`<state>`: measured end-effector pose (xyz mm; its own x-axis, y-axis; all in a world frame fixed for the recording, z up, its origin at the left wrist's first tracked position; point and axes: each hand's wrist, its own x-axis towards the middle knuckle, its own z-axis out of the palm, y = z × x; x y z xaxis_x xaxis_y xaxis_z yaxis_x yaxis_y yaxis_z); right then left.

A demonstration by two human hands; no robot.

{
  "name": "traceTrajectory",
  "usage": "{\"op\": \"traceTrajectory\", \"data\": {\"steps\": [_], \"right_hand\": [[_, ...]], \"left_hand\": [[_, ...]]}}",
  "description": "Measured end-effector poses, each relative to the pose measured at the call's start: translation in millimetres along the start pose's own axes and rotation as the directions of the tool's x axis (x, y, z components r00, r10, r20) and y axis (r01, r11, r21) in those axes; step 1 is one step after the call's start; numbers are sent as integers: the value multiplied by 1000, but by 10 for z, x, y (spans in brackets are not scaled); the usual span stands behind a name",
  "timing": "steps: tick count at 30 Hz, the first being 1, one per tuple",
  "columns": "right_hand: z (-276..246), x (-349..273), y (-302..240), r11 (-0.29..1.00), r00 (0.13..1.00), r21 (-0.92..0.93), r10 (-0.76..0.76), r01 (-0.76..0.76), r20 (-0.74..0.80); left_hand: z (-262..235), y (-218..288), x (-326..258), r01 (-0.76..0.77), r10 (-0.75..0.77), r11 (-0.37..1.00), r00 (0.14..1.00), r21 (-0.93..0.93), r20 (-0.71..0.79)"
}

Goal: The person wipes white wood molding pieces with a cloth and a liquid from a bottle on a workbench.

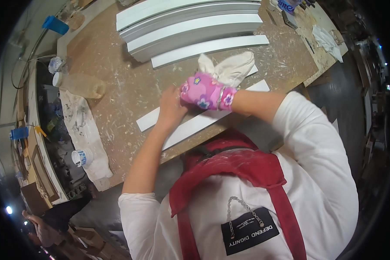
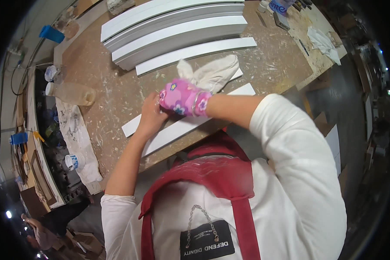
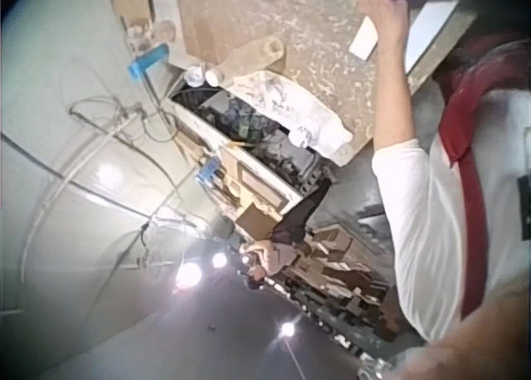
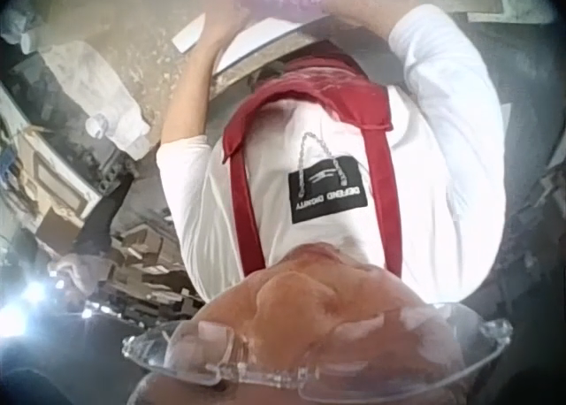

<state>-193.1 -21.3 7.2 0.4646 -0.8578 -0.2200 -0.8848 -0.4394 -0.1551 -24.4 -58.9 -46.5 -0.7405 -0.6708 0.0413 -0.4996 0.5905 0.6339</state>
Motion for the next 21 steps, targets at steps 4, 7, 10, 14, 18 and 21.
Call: {"op": "traceTrajectory", "data": {"steps": [4, 7, 10, 14, 18, 21], "right_hand": [[387, -309, 653, 991, 957, -128, -79, 45, -278], [-110, -793, 1154, 889, 910, -198, 412, -412, -44], [-471, -912, 1627, 849, 862, -149, 499, -508, -93], [-867, -728, 1300, 808, 720, 524, 530, -268, -448], [-673, -109, 810, 405, 780, 866, 422, 294, -462], [-514, 125, 446, -14, 852, 939, 426, 343, -305]], "left_hand": [[-1, -50, -32, -10, 10, 1000, 1000, -2, -14], [-9, 2, -6, -6, 6, 1000, 1000, -8, -1], [22, -134, 59, 71, -68, 982, 997, -174, 24], [-399, -129, 346, 261, -299, 733, 953, -628, 47], [-738, 324, 532, 184, -434, 458, 900, -870, -39], [-813, 394, 523, 164, -456, 308, 890, -937, 6]]}}
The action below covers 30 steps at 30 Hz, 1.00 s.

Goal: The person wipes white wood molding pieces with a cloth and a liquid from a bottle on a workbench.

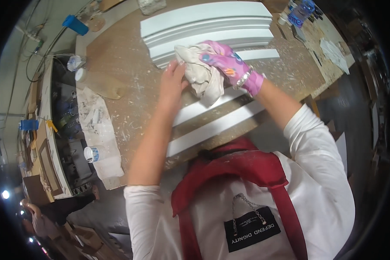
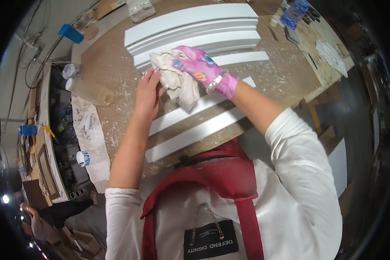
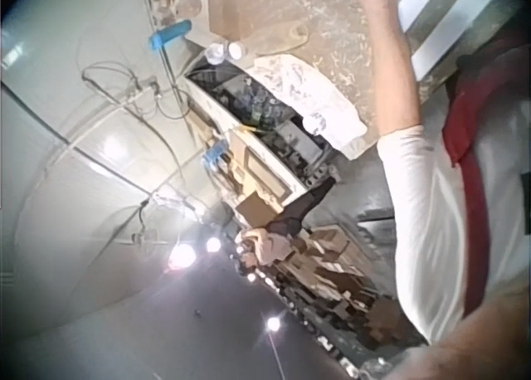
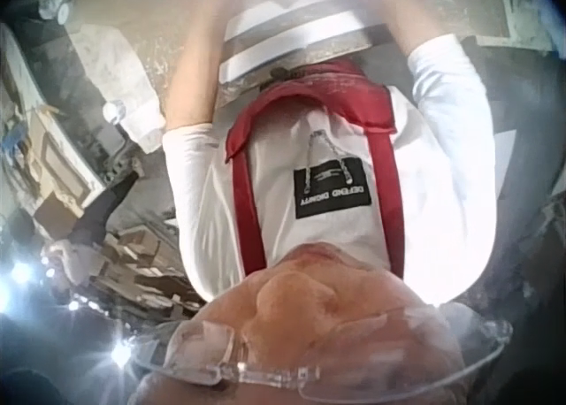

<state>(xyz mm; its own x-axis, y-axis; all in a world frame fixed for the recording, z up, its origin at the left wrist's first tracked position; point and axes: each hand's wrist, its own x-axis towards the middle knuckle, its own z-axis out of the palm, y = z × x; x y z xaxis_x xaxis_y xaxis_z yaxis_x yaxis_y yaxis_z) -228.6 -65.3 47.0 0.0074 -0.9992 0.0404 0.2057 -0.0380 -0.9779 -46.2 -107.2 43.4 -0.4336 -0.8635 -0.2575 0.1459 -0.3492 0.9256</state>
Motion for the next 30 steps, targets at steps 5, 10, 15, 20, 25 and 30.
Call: {"op": "traceTrajectory", "data": {"steps": [5, 10, 15, 20, 25, 30], "right_hand": [[228, -88, 354, 674, 983, 717, 127, -181, 130], [670, -167, 824, 362, 926, 863, 271, -352, 264], [1192, -264, 842, 312, 870, 853, 405, -419, 279], [1103, -305, 1013, 205, 925, 906, 167, -370, 340], [1047, -352, 1055, 235, 945, 928, 224, -289, 237], [837, -376, 647, 310, 984, 943, 161, -124, 76]], "left_hand": [[-527, 38, -90, -231, 166, 937, 955, -262, -247], [-1276, 239, -363, -320, 430, 903, 702, 288, -568], [-2233, 352, -128, -284, 515, 846, 654, 451, -554], [-2328, 374, 408, -287, 488, 814, 810, 506, -326], [-2273, 345, 428, -243, 596, 448, 798, 860, -85], [-1725, 497, -199, -418, 403, -238, 779, 877, 481]]}}
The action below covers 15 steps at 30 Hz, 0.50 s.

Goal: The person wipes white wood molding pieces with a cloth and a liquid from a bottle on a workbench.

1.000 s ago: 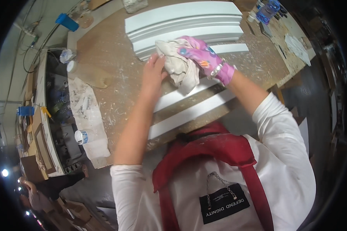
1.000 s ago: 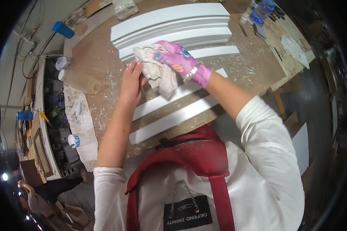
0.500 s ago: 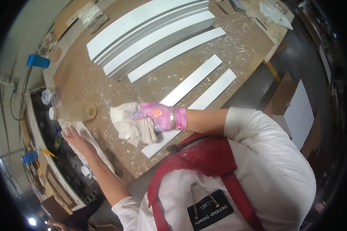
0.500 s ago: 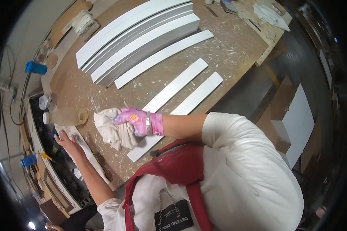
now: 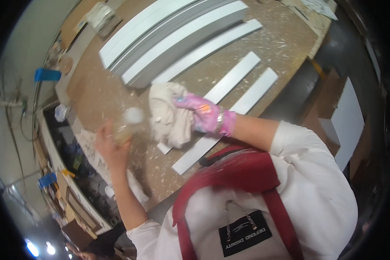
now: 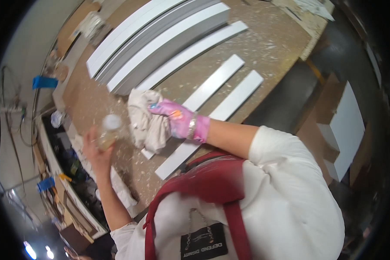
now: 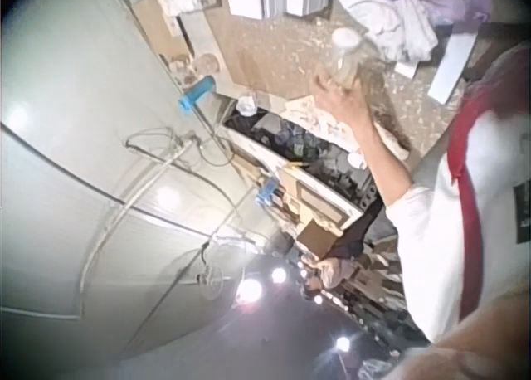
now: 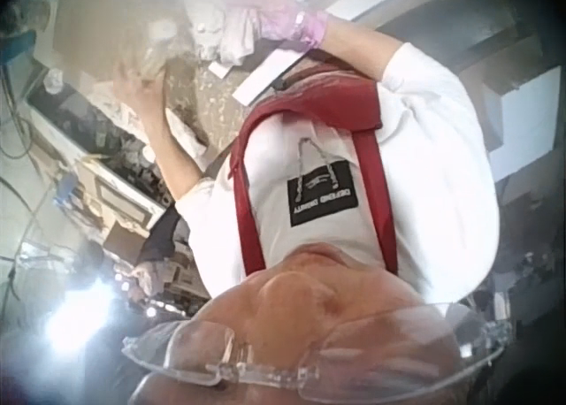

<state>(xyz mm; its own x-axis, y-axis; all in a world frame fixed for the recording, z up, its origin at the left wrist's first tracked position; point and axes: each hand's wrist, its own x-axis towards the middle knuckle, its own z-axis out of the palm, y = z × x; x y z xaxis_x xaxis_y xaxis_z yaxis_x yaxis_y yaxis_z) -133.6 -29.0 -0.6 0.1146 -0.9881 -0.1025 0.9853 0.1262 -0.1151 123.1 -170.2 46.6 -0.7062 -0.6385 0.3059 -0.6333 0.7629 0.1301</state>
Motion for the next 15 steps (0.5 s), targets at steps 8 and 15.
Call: {"op": "traceTrajectory", "data": {"steps": [8, 15], "right_hand": [[25, -113, 5, 993, 996, -100, 62, -56, 59], [62, -225, -10, 983, 999, -181, 34, -28, 29]], "left_hand": [[-299, 531, 85, -73, 26, 943, 989, 325, 145], [-482, 643, 211, -201, 163, 891, 978, 407, 127]]}}
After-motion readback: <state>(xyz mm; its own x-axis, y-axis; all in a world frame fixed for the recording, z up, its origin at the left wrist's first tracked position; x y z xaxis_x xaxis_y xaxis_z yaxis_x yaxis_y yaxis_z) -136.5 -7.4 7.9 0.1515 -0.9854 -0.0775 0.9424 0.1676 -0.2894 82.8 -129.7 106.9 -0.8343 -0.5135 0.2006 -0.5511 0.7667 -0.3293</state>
